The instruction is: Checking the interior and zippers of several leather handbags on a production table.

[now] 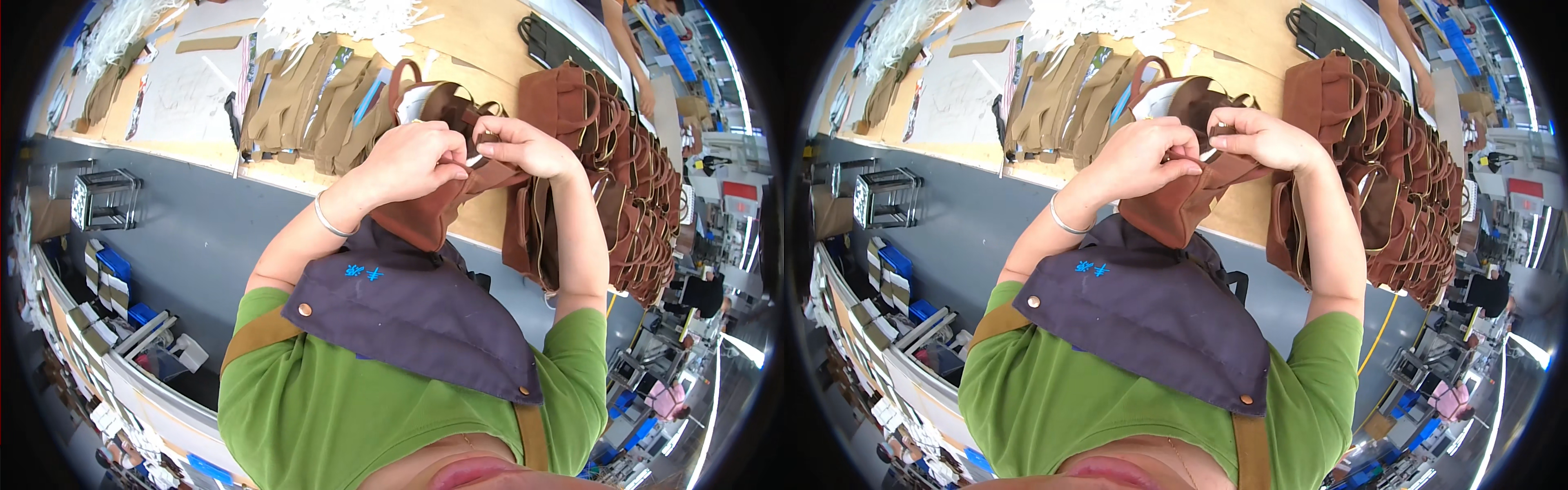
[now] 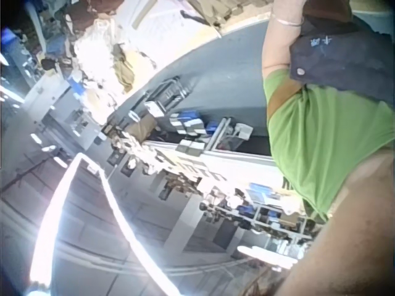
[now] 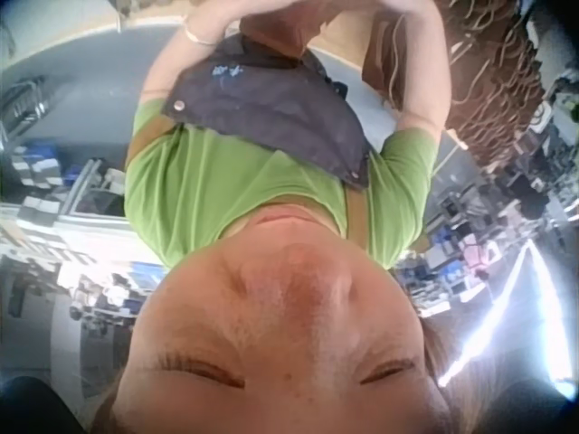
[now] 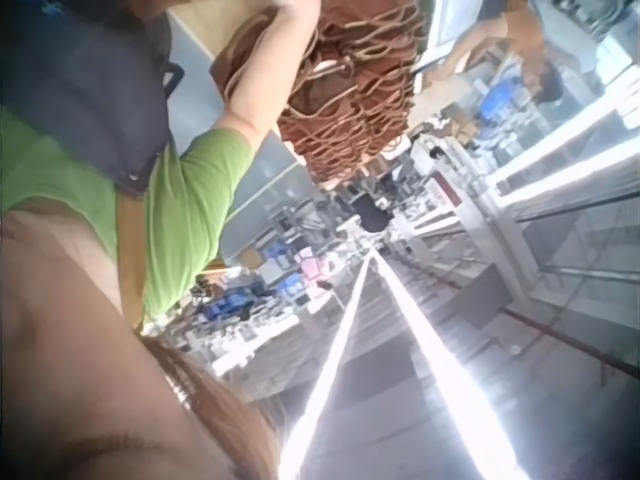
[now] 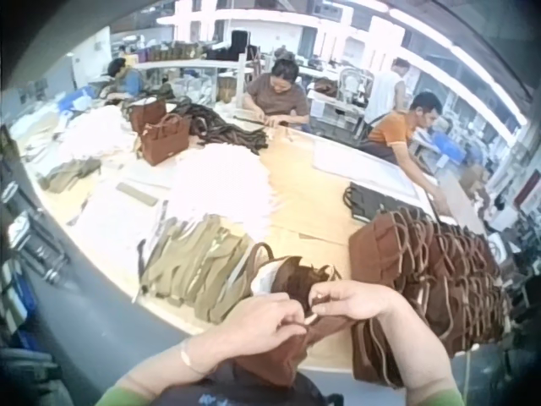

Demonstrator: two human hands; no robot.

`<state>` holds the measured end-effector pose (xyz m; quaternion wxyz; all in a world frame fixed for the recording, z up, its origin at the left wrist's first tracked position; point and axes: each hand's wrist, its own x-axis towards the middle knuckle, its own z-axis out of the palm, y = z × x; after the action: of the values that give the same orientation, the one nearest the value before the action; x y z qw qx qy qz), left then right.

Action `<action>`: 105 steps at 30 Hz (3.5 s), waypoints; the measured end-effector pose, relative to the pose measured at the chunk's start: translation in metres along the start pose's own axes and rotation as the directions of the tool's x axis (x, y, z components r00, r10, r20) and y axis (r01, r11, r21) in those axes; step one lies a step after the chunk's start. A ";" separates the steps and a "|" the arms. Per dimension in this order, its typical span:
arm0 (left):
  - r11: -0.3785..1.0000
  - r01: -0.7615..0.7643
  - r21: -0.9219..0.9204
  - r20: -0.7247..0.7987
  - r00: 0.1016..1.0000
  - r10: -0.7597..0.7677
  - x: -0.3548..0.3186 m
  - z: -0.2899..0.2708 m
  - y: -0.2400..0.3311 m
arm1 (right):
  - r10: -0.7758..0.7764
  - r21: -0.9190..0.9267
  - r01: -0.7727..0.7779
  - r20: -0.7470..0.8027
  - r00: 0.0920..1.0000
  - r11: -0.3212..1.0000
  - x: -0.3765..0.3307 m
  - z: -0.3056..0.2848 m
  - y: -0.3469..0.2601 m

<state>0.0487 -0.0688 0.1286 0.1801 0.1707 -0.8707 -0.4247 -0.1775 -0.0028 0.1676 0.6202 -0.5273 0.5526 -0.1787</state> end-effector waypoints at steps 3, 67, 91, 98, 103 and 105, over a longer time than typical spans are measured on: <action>0.994 -0.081 -0.067 0.001 0.997 0.082 -0.003 -0.001 -0.009 | -0.037 0.161 0.026 0.064 0.997 0.987 0.002 0.001 0.007; 0.987 0.132 -0.092 -0.141 0.979 -0.144 -0.007 0.013 0.000 | -0.179 -0.143 0.173 -0.029 0.983 0.975 -0.001 0.006 0.007; 0.988 0.138 -0.068 -0.227 0.962 -0.150 -0.006 0.018 0.001 | 0.001 -0.005 -0.002 -0.153 0.988 1.000 -0.005 0.020 0.002; 0.998 0.034 -0.045 -0.174 0.984 -0.041 -0.006 0.012 -0.003 | -0.017 -0.008 0.016 -0.134 0.991 1.000 -0.007 0.020 -0.004; 0.993 0.011 -0.114 -0.085 0.996 -0.021 -0.004 0.002 -0.005 | -0.075 -0.038 0.071 -0.128 0.989 0.997 -0.007 0.022 -0.002; 0.990 -0.029 -0.138 -0.086 0.996 0.017 -0.004 0.000 -0.007 | -0.086 -0.049 0.080 -0.125 0.988 0.996 -0.007 0.023 -0.004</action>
<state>0.0527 -0.0708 0.1221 0.2331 0.1654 -0.8325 -0.4747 -0.1583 0.0115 0.1702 0.5642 -0.5508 0.5723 -0.2254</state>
